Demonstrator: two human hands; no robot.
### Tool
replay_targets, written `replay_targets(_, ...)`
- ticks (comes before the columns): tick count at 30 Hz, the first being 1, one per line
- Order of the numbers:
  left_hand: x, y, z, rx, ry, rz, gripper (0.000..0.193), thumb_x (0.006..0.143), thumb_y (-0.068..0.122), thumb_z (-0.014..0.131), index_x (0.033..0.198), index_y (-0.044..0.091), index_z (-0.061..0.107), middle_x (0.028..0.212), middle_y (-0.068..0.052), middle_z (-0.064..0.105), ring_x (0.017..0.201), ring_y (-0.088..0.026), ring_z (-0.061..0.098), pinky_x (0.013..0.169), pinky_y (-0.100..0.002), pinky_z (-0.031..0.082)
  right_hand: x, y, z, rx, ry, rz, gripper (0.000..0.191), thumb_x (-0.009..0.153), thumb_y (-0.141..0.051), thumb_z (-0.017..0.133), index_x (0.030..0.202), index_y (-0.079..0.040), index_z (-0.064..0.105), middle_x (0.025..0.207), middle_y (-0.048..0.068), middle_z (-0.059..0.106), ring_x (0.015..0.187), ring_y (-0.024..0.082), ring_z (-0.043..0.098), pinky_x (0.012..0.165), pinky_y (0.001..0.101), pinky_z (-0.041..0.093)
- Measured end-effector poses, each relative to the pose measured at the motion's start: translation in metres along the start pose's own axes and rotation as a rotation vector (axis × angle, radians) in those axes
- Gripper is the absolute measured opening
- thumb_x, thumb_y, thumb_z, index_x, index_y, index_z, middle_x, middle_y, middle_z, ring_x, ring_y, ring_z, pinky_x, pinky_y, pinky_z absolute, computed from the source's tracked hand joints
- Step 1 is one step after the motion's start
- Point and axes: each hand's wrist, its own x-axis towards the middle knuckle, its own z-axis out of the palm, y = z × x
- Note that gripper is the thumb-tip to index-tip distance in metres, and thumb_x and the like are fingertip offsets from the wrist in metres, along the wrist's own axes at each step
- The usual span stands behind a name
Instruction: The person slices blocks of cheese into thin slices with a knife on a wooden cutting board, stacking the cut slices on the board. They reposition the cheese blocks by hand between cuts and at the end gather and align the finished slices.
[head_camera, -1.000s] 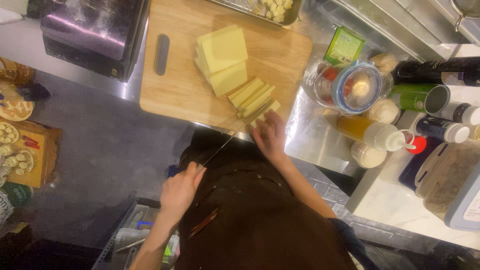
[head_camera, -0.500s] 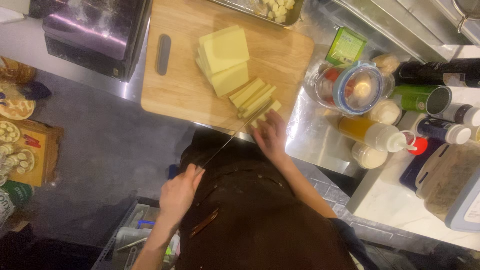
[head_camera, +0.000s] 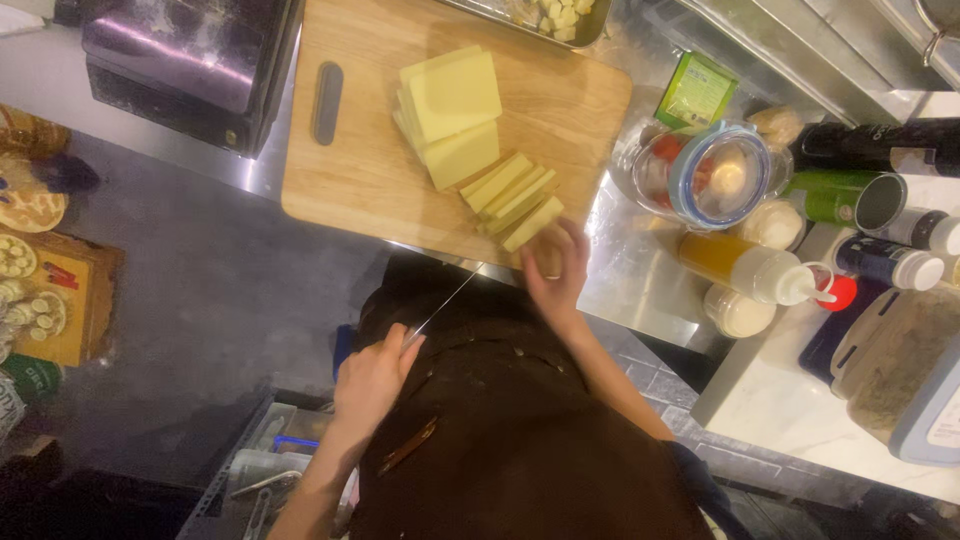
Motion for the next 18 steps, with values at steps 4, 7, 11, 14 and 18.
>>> replay_targets(4, -0.003, 0.0, 0.002, -0.025, 0.008, 0.033, 0.03, 0.097, 0.042, 0.064, 0.093, 0.013, 0.061, 0.065, -0.009, 0.07, 0.055, -0.035, 0.069, 0.046, -0.047, 0.053, 0.009, 0.001, 0.006, 0.6, 0.061, 0.643, 0.053, 0.092, -0.008, 0.074, 0.14, -0.005, 0.052, 0.135, 0.008, 0.057, 0.112, 0.021, 0.063, 0.088, 0.0332, 0.057)
replay_targets(7, -0.004, 0.002, 0.005, -0.028, -0.002, 0.026, 0.029, 0.096, 0.042, 0.064, 0.093, 0.013, 0.06, 0.067, -0.009, 0.071, 0.056, -0.036, 0.068, 0.046, -0.048, 0.052, 0.014, 0.003, 0.006, 0.687, 0.041, 0.767, 0.058, 0.095, -0.006, 0.073, 0.148, 0.0, 0.05, 0.139, 0.008, 0.058, 0.117, 0.018, 0.063, 0.095, 0.0309, 0.056)
replay_targets(11, -0.005, 0.002, 0.004, -0.039, 0.006, 0.008, 0.029, 0.097, 0.041, 0.063, 0.092, 0.013, 0.06, 0.068, -0.009, 0.071, 0.059, -0.035, 0.069, 0.047, -0.048, 0.052, 0.001, -0.011, 0.003, 0.811, -0.015, 0.868, 0.067, 0.093, -0.006, 0.072, 0.154, -0.001, 0.043, 0.13, 0.013, 0.057, 0.113, 0.022, 0.064, 0.092, 0.0334, 0.059)
replay_targets(14, -0.006, -0.001, 0.001, 0.005, 0.015, -0.006, 0.029, 0.096, 0.041, 0.064, 0.095, 0.013, 0.061, 0.068, -0.011, 0.07, 0.058, -0.035, 0.069, 0.047, -0.047, 0.053, -0.002, -0.018, 0.009, 0.72, -0.048, 0.896, 0.07, 0.09, -0.006, 0.073, 0.152, -0.002, 0.041, 0.131, 0.01, 0.054, 0.114, 0.02, 0.063, 0.091, 0.0326, 0.06)
replay_targets(18, -0.009, -0.007, -0.003, -0.003, 0.087, 0.003, 0.027, 0.094, 0.039, 0.064, 0.099, 0.013, 0.061, 0.07, -0.01, 0.071, 0.056, -0.036, 0.069, 0.047, -0.048, 0.053, 0.0, -0.015, 0.013, 0.667, -0.031, 0.894, 0.068, 0.089, -0.004, 0.073, 0.15, 0.001, 0.045, 0.126, 0.01, 0.056, 0.104, 0.018, 0.063, 0.083, 0.0322, 0.059)
